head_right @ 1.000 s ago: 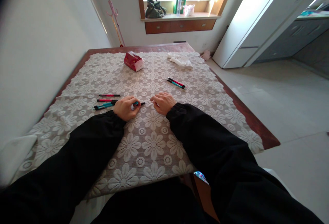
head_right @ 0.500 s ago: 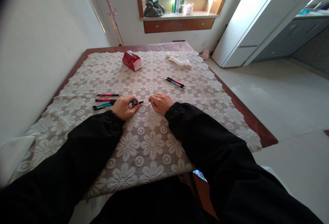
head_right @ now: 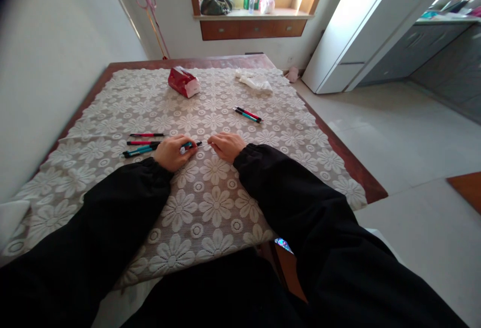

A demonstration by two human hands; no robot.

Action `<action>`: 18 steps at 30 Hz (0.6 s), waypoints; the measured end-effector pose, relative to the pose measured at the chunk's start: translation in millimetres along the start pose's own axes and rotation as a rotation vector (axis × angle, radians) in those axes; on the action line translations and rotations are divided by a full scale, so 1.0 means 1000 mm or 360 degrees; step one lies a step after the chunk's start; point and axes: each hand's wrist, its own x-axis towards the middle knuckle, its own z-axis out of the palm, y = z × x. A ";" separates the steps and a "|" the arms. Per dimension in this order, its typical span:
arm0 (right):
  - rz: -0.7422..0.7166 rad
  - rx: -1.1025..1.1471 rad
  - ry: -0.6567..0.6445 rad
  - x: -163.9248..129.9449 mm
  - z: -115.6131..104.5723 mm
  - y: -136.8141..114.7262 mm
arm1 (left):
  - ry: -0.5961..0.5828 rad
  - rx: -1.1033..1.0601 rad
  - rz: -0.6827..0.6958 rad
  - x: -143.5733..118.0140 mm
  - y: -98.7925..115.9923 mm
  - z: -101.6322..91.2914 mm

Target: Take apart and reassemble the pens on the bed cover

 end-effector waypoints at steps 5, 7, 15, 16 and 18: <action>-0.0034 0.0063 0.0034 -0.001 0.001 0.001 | 0.0119 0.0028 0.0105 -0.002 -0.001 0.004; -0.0044 0.0094 0.0016 -0.001 0.002 0.002 | 0.0177 0.0033 0.0141 -0.003 -0.001 0.005; 0.0011 0.0325 0.0025 0.000 0.001 0.002 | 0.0378 -0.0172 0.0208 -0.005 0.006 -0.003; 0.0046 0.0362 0.0045 0.000 0.001 0.002 | 0.0409 -0.0184 0.0173 -0.005 0.007 -0.005; 0.0131 0.0429 0.0111 0.000 -0.001 0.002 | 0.0434 -0.0155 0.0085 -0.004 0.009 -0.007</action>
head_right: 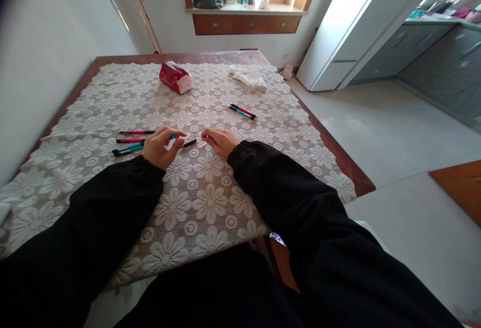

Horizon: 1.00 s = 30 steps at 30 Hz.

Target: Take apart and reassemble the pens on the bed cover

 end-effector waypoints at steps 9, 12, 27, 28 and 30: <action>0.0128 0.0064 0.0230 0.001 -0.001 0.000 | -0.0323 0.0321 -0.0142 0.002 -0.001 0.005; 0.0120 0.0047 0.0244 0.002 -0.001 0.000 | -0.0447 0.0364 -0.0171 0.002 -0.002 0.006; 0.0192 -0.0068 0.0178 0.001 -0.001 0.004 | -0.0246 0.0214 -0.0222 0.002 -0.004 0.003; 0.0194 -0.0069 0.0180 0.001 -0.001 0.004 | -0.0213 0.0181 -0.0188 0.002 -0.005 0.003; 0.0201 -0.0075 0.0182 0.001 -0.001 0.004 | -0.0156 0.0130 -0.0136 0.001 -0.005 0.002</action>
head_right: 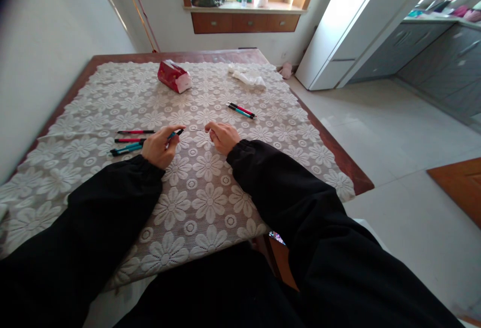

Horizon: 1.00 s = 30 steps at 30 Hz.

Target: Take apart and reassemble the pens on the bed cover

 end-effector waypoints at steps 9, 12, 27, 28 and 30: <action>-0.0026 0.0010 -0.0026 0.001 -0.001 -0.002 | -0.0018 -0.0085 0.0217 -0.002 0.004 -0.003; -0.0036 -0.0015 -0.0052 0.000 -0.002 -0.002 | -0.0051 -0.0111 0.0260 -0.002 0.004 -0.003; -0.0104 -0.0057 -0.0136 0.000 -0.001 -0.002 | -0.0100 -0.0132 0.0296 -0.003 0.005 -0.003; -0.0103 -0.0061 -0.0140 0.001 -0.002 -0.003 | -0.0099 -0.0132 0.0289 -0.003 0.005 -0.003; -0.0101 -0.0067 -0.0144 0.001 -0.002 -0.003 | -0.0096 -0.0140 0.0288 -0.004 0.005 -0.003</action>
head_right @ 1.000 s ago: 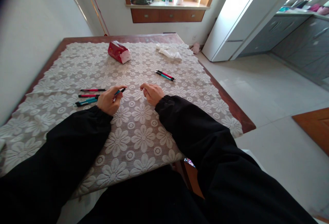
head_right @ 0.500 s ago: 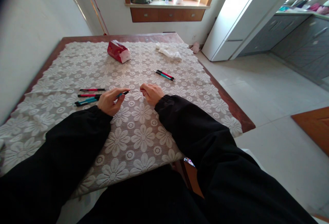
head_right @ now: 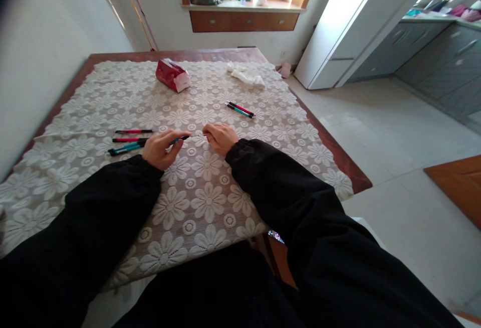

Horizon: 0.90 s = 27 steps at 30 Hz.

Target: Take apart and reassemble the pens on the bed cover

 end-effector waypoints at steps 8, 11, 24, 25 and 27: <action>-0.0024 -0.0021 0.0023 0.000 0.002 0.002 | -0.0008 0.0006 0.0032 0.001 0.001 -0.001; -0.0025 -0.0031 0.0019 0.000 0.003 0.003 | -0.0019 0.0000 0.0031 0.001 0.000 0.000; -0.0135 -0.0035 0.0030 -0.001 0.003 0.002 | -0.0042 0.0038 0.0034 0.000 0.000 0.001; -0.0138 -0.0035 0.0039 -0.001 0.003 0.002 | -0.0039 0.0048 0.0043 0.000 -0.001 0.002; -0.0152 -0.0034 0.0047 -0.001 0.003 0.002 | -0.0034 0.0070 0.0058 0.000 -0.001 0.002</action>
